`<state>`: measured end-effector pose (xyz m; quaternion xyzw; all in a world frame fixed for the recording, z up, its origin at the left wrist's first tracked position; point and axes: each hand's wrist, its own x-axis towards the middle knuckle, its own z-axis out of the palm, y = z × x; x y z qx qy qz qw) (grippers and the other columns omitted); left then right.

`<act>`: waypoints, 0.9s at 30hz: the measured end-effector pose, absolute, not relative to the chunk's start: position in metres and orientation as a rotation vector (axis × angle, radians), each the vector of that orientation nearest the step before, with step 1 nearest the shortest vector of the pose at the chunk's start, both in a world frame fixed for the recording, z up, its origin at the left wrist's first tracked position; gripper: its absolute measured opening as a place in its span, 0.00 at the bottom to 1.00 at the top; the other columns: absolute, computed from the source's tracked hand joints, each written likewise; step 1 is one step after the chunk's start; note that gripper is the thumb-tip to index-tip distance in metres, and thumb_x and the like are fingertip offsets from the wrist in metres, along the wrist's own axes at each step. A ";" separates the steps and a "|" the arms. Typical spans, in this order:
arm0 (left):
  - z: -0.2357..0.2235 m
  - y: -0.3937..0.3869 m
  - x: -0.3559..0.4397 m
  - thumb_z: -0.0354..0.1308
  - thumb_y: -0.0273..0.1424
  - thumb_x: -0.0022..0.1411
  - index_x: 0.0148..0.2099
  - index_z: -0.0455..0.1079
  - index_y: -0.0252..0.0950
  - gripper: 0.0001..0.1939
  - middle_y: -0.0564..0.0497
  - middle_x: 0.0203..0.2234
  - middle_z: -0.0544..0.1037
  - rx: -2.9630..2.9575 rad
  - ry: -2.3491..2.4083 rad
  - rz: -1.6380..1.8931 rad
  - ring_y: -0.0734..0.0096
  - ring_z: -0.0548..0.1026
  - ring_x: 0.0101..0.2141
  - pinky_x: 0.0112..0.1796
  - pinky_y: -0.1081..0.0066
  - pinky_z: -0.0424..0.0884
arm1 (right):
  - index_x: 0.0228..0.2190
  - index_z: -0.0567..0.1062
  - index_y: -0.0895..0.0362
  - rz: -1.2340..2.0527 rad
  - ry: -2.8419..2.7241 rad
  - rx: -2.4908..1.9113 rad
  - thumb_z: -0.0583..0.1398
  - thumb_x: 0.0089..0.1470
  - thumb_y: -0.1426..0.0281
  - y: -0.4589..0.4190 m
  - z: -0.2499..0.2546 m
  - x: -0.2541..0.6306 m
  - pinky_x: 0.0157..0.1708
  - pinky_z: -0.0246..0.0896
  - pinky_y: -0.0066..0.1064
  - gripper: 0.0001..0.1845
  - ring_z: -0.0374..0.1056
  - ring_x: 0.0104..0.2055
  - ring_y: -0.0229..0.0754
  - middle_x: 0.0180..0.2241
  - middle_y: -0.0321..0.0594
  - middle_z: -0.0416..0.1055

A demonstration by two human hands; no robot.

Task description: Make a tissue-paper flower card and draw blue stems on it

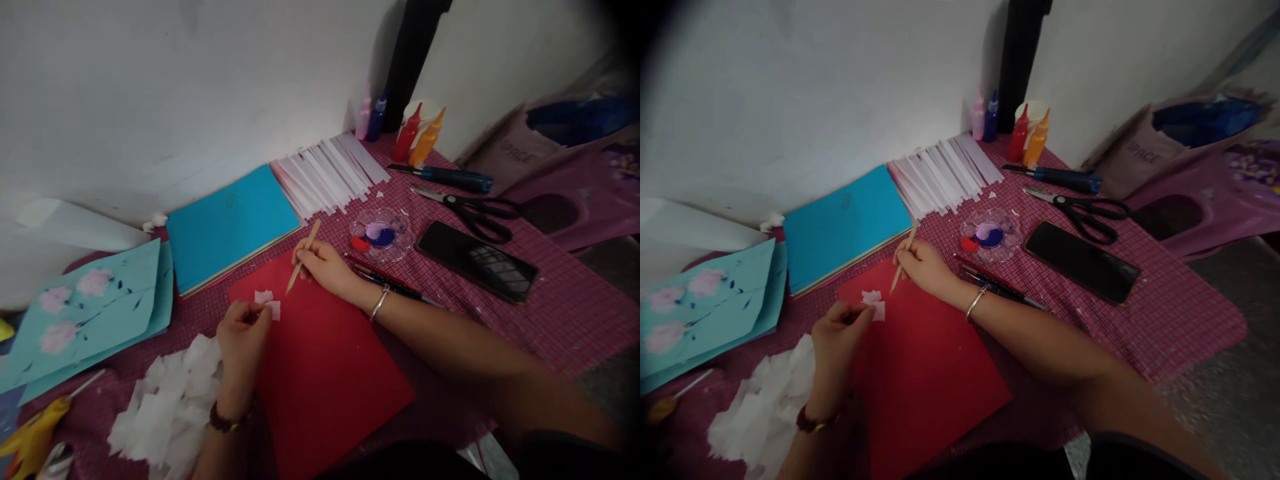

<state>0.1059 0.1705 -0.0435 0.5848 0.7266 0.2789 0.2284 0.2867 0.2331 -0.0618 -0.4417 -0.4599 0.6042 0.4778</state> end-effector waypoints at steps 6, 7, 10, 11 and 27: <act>-0.049 0.172 0.109 0.58 0.38 0.52 0.29 0.73 0.36 0.10 0.55 0.21 0.69 1.749 2.021 0.748 0.72 0.68 0.24 0.28 0.71 0.62 | 0.27 0.67 0.57 1.528 -1.305 -0.919 0.51 0.57 0.75 0.223 -0.069 0.280 0.22 0.56 0.22 0.08 0.64 0.22 0.32 0.20 0.30 0.65; -0.047 0.170 0.109 0.59 0.39 0.53 0.33 0.74 0.37 0.11 0.55 0.22 0.70 1.809 2.011 0.742 0.73 0.67 0.24 0.28 0.71 0.63 | 0.27 0.67 0.57 1.507 -1.336 -0.931 0.51 0.57 0.75 0.222 -0.070 0.279 0.23 0.57 0.22 0.08 0.64 0.22 0.32 0.20 0.31 0.66; -0.038 0.158 0.104 0.58 0.39 0.56 0.46 0.72 0.38 0.17 0.55 0.26 0.70 1.986 2.007 0.745 0.74 0.67 0.24 0.30 0.72 0.64 | 0.28 0.68 0.57 1.438 -1.405 -0.974 0.51 0.57 0.75 0.222 -0.073 0.278 0.24 0.57 0.23 0.08 0.63 0.23 0.32 0.22 0.31 0.66; -0.036 0.153 0.101 0.58 0.38 0.56 0.47 0.71 0.38 0.17 0.55 0.26 0.70 2.012 2.019 0.753 0.74 0.67 0.24 0.30 0.72 0.64 | 0.28 0.68 0.57 1.422 -1.418 -0.983 0.52 0.57 0.75 0.222 -0.074 0.278 0.24 0.57 0.23 0.08 0.62 0.23 0.32 0.22 0.31 0.66; -0.054 0.148 0.102 0.55 0.39 0.61 0.40 0.71 0.38 0.11 0.51 0.28 0.73 2.198 2.064 0.608 0.66 0.73 0.30 0.32 0.69 0.64 | 0.28 0.66 0.57 1.447 -1.437 -0.992 0.51 0.56 0.77 0.222 -0.078 0.279 0.24 0.58 0.24 0.08 0.64 0.22 0.33 0.21 0.31 0.65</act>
